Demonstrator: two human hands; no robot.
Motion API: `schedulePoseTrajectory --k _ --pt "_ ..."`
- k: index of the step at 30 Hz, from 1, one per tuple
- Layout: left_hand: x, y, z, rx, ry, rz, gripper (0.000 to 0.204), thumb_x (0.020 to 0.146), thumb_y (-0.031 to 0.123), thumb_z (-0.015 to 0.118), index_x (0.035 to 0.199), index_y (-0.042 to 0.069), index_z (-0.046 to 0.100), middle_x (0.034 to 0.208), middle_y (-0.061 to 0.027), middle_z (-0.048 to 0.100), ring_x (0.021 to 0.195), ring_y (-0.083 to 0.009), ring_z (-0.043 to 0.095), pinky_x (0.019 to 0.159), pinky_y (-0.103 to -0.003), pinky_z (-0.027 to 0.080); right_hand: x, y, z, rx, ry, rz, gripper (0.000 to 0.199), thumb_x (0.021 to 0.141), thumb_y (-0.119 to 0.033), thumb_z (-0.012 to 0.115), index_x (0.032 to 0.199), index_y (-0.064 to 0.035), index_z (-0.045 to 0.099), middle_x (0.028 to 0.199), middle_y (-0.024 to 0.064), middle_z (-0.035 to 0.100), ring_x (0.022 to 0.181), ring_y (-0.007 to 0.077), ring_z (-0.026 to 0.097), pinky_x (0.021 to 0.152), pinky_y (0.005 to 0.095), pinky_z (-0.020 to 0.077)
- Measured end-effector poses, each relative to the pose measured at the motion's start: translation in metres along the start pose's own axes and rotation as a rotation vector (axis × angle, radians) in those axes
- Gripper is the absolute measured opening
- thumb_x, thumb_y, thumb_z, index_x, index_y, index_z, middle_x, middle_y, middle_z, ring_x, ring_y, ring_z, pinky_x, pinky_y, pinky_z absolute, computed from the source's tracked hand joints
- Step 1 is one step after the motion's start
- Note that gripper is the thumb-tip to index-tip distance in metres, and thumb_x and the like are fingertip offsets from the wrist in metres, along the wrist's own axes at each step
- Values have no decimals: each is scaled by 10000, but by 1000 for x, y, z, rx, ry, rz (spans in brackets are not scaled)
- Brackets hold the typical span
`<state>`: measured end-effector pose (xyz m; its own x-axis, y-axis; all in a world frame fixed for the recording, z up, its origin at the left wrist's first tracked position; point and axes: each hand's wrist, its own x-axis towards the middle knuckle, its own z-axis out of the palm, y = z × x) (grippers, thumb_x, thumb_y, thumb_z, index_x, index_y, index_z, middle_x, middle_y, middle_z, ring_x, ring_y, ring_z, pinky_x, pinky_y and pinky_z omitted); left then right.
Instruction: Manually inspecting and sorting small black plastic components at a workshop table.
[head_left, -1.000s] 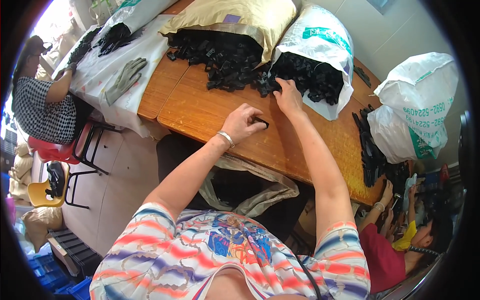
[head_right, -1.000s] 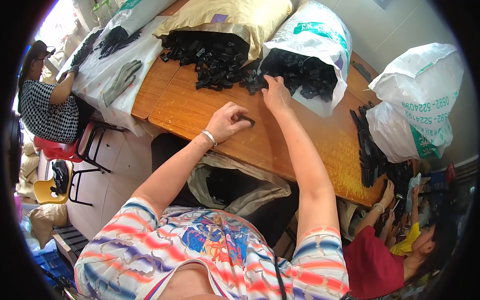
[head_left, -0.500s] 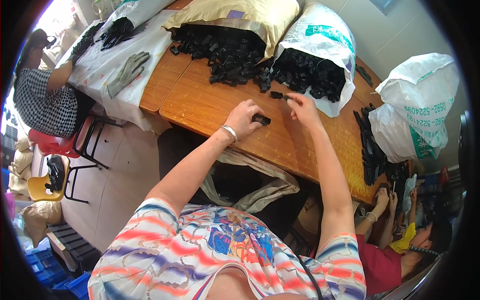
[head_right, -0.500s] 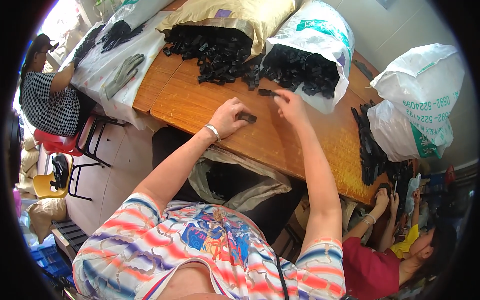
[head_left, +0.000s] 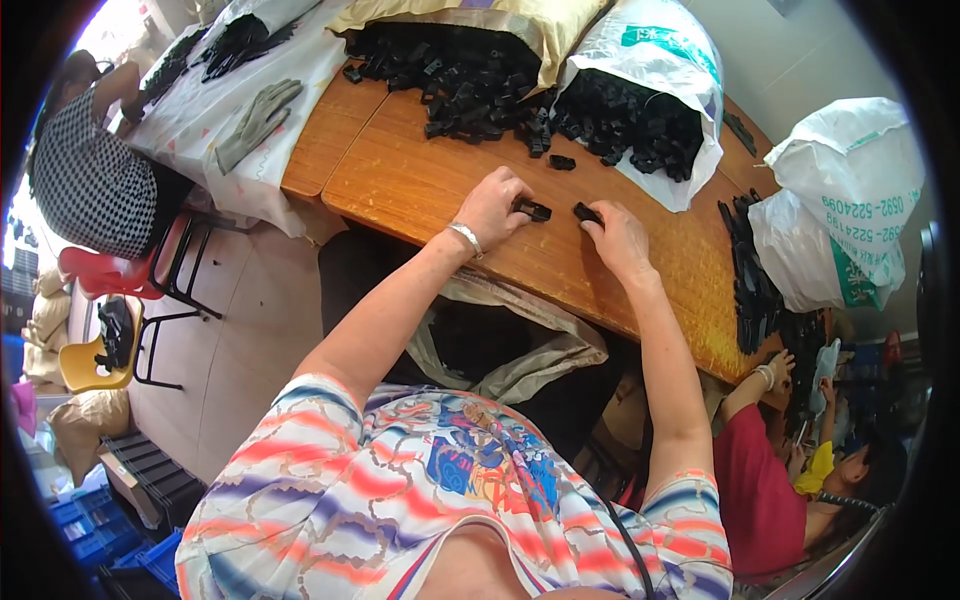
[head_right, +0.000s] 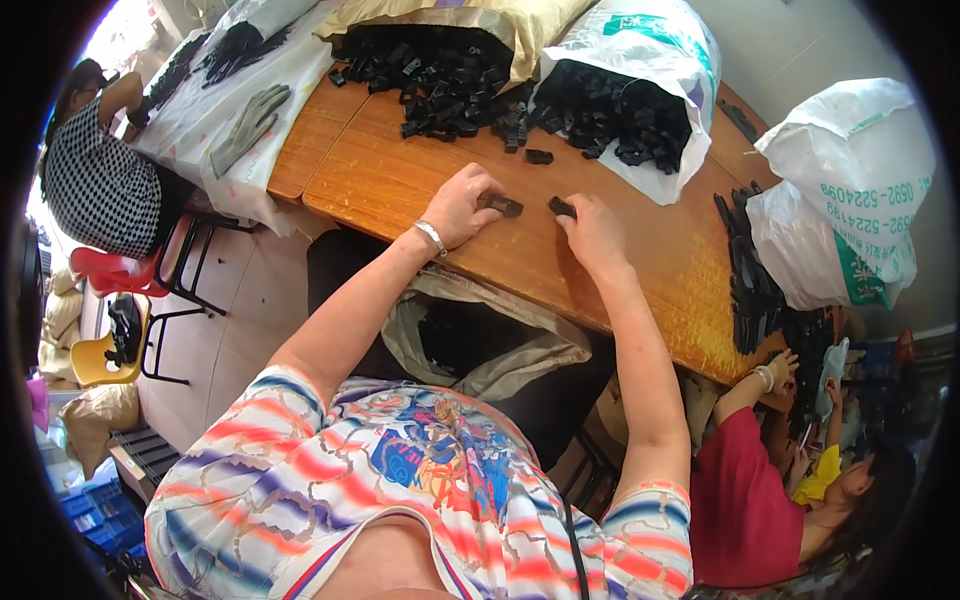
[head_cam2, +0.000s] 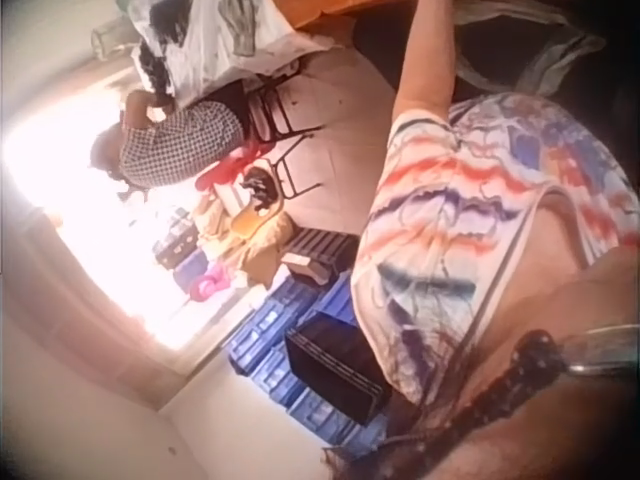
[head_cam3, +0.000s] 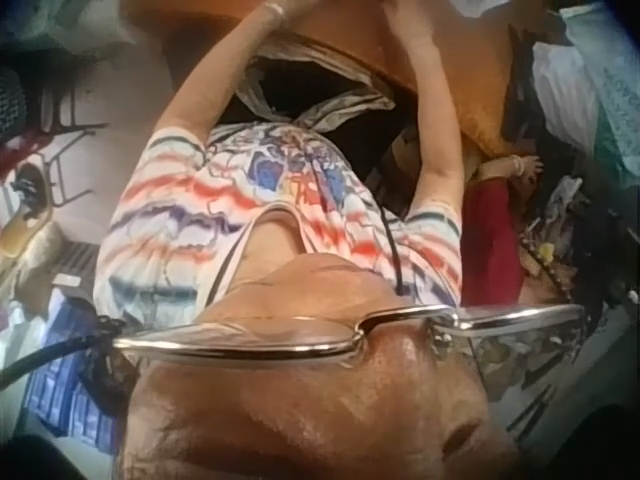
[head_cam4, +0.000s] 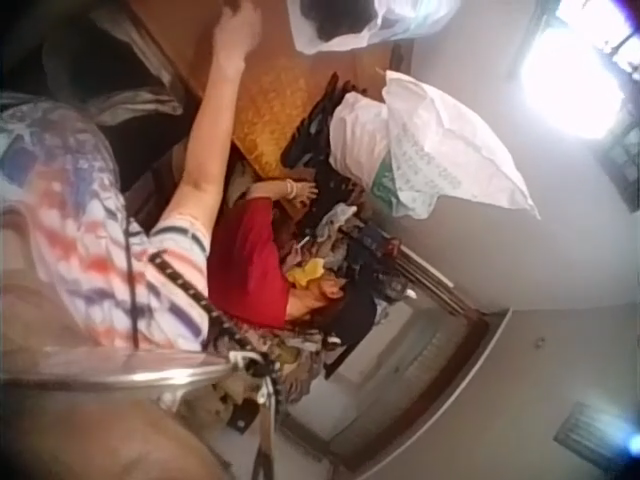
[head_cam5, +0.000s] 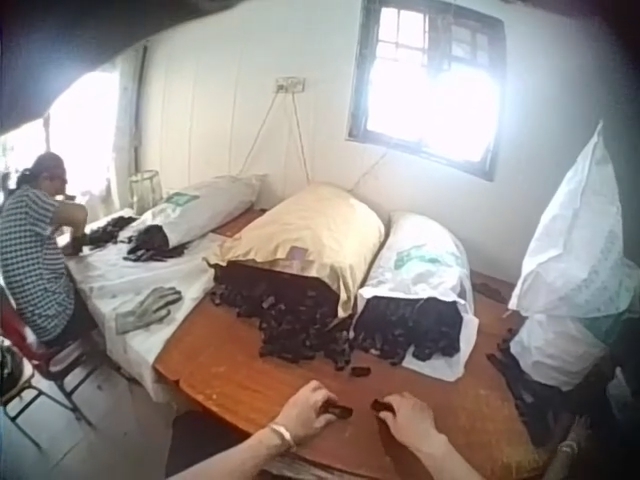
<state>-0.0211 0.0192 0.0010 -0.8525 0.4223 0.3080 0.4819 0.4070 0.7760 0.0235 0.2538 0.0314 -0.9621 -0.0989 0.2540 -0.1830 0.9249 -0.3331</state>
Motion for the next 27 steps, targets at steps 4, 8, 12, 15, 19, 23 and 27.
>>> schedulePoseTrajectory --k 4,8,12,15,19,23,27 --pt "2 0 -1 35 -7 24 282 708 38 770 966 7 661 1017 -135 583 955 -298 598 848 -361 514 -4 -27 1 74 55 7 206 812 -133 710 1005 -73 666 995 112 620 845 353 640 723 430 520" --pt "1 -10 1 78 37 95 251 732 88 757 955 30 655 974 -113 586 904 -284 605 798 -360 513 2 -60 14 147 115 -154 224 787 -68 719 1005 -36 674 904 108 607 746 297 634 665 372 518" --pt "1 -9 4 68 28 61 243 737 101 754 949 33 658 973 -114 593 926 -288 599 813 -360 508 6 -61 18 97 106 -196 229 782 -52 715 1009 -36 687 899 113 605 757 310 635 667 373 522" --pt "3 -8 3 61 30 82 237 734 100 755 944 38 663 977 -109 595 938 -288 596 823 -363 503 8 -60 18 107 88 -222 229 772 -51 716 1000 -40 693 895 114 598 770 320 634 673 388 523" --pt "2 -7 3 73 18 32 227 734 102 754 937 42 671 975 -103 594 948 -286 595 832 -365 501 12 -58 14 127 54 -235 236 761 -49 719 996 -48 703 884 117 592 778 326 633 681 402 522" --pt "2 -7 4 78 14 41 223 736 105 755 934 42 674 975 -101 595 943 -284 599 830 -364 503 14 -60 13 131 37 -244 231 761 -47 718 992 -52 708 880 117 594 776 324 633 680 403 521" --pt "1 -6 4 56 8 19 222 735 109 756 930 41 675 974 -102 595 933 -285 603 821 -363 505 13 -60 14 96 2 -212 231 776 -59 702 1007 -56 701 897 113 593 789 319 633 682 403 522"
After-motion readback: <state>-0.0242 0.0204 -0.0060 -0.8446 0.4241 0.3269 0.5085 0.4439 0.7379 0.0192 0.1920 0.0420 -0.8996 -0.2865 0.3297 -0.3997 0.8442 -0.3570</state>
